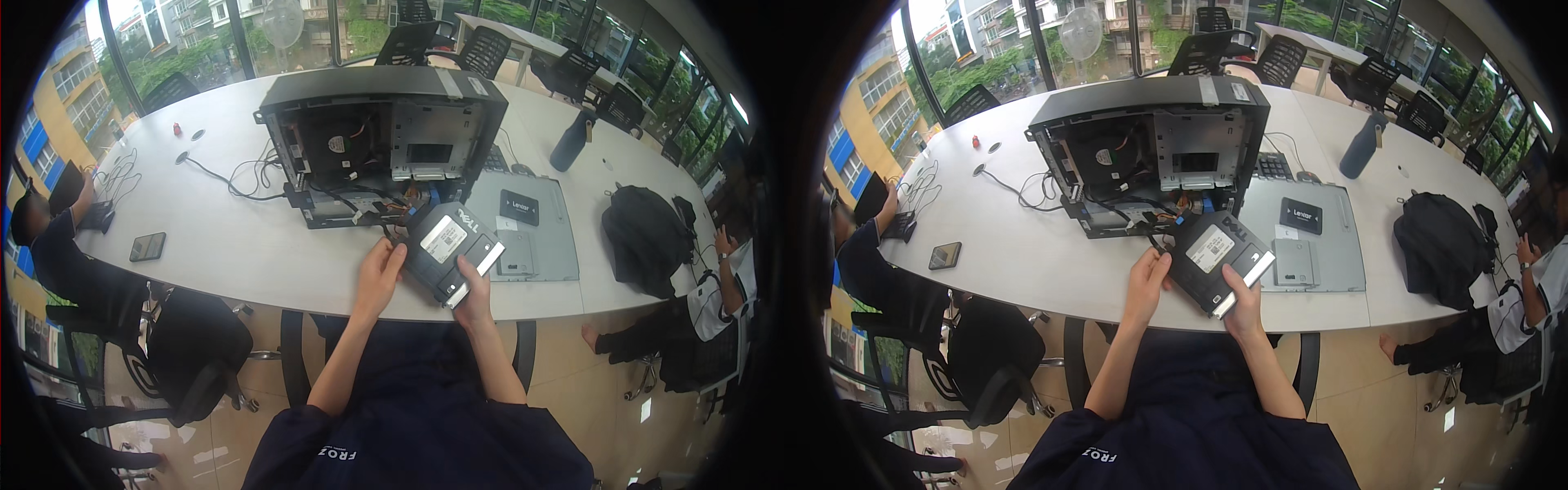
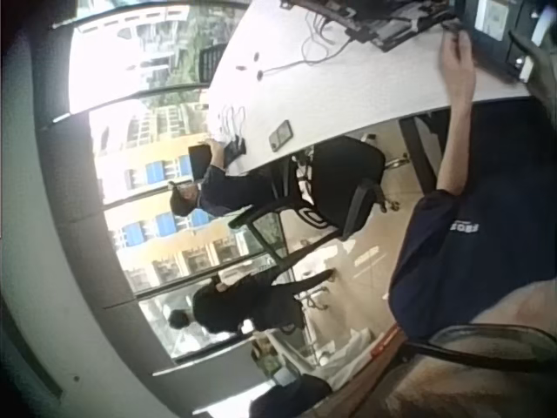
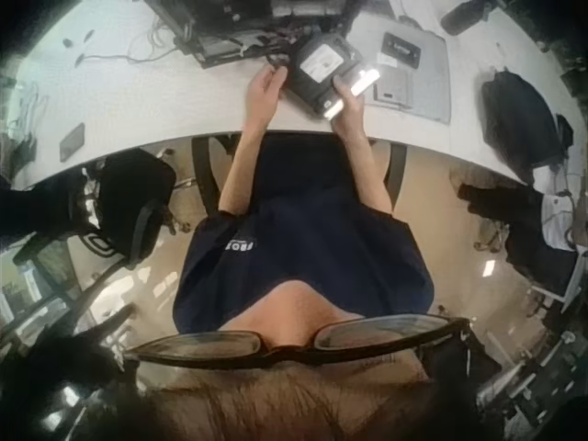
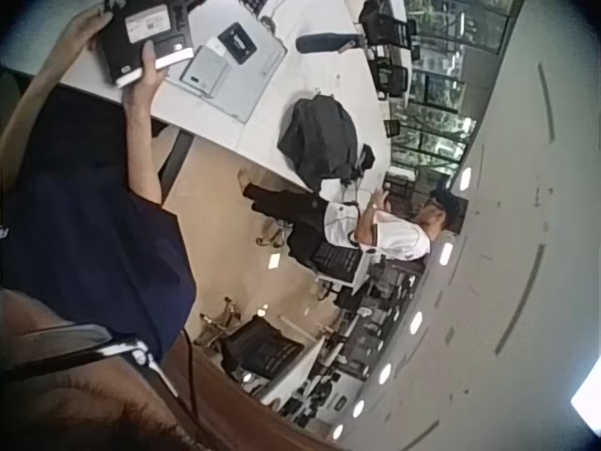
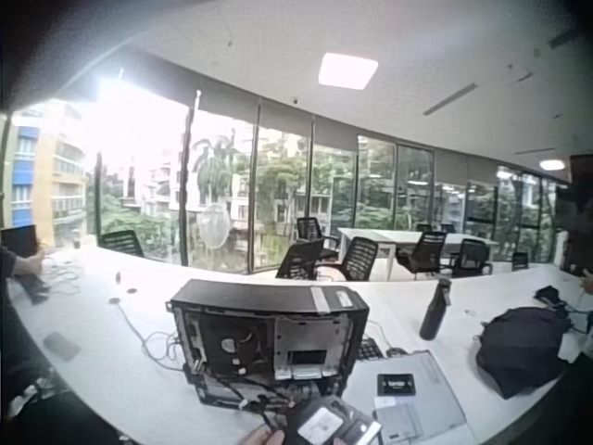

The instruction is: The person is disassembling a desktop computer case to inspect internal components such as the SSD and hard drive.

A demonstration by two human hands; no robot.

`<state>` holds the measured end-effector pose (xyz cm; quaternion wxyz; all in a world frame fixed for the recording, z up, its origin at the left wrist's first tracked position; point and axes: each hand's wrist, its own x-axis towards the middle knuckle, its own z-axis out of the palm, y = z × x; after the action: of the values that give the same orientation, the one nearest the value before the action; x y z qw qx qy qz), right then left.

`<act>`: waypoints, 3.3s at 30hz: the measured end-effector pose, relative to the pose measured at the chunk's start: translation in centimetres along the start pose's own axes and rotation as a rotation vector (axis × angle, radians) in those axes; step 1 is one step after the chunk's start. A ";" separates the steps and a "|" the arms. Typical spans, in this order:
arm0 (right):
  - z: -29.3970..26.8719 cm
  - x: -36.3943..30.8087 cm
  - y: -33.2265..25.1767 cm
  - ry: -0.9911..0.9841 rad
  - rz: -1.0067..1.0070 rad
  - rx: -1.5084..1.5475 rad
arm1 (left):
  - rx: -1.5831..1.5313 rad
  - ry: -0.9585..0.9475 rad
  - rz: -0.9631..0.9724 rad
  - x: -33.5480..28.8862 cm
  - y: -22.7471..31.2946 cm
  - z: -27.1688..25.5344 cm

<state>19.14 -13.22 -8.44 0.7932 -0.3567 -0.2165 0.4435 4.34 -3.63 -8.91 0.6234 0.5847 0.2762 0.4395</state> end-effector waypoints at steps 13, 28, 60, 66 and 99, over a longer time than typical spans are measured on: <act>-0.3 0.0 0.2 -0.058 0.008 -0.030 | -0.291 0.015 -0.206 0.7 1.2 -1.1; -0.9 0.6 0.3 -0.025 0.078 -0.038 | -0.105 0.044 -0.148 0.5 1.3 -1.0; 0.0 0.1 -0.2 -0.046 0.062 -0.045 | -0.033 -0.033 -0.189 1.4 0.4 -0.9; 0.1 0.0 -0.4 -0.039 0.090 -0.021 | -0.037 0.016 -0.201 1.1 0.7 -0.3; 0.4 0.3 -0.3 0.011 0.073 -0.043 | -0.157 0.166 -0.190 0.3 0.6 0.8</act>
<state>19.17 -12.94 -7.89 0.7699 -0.3836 -0.2082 0.4655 5.00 -3.82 -8.17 0.6811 0.4670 0.3455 0.4457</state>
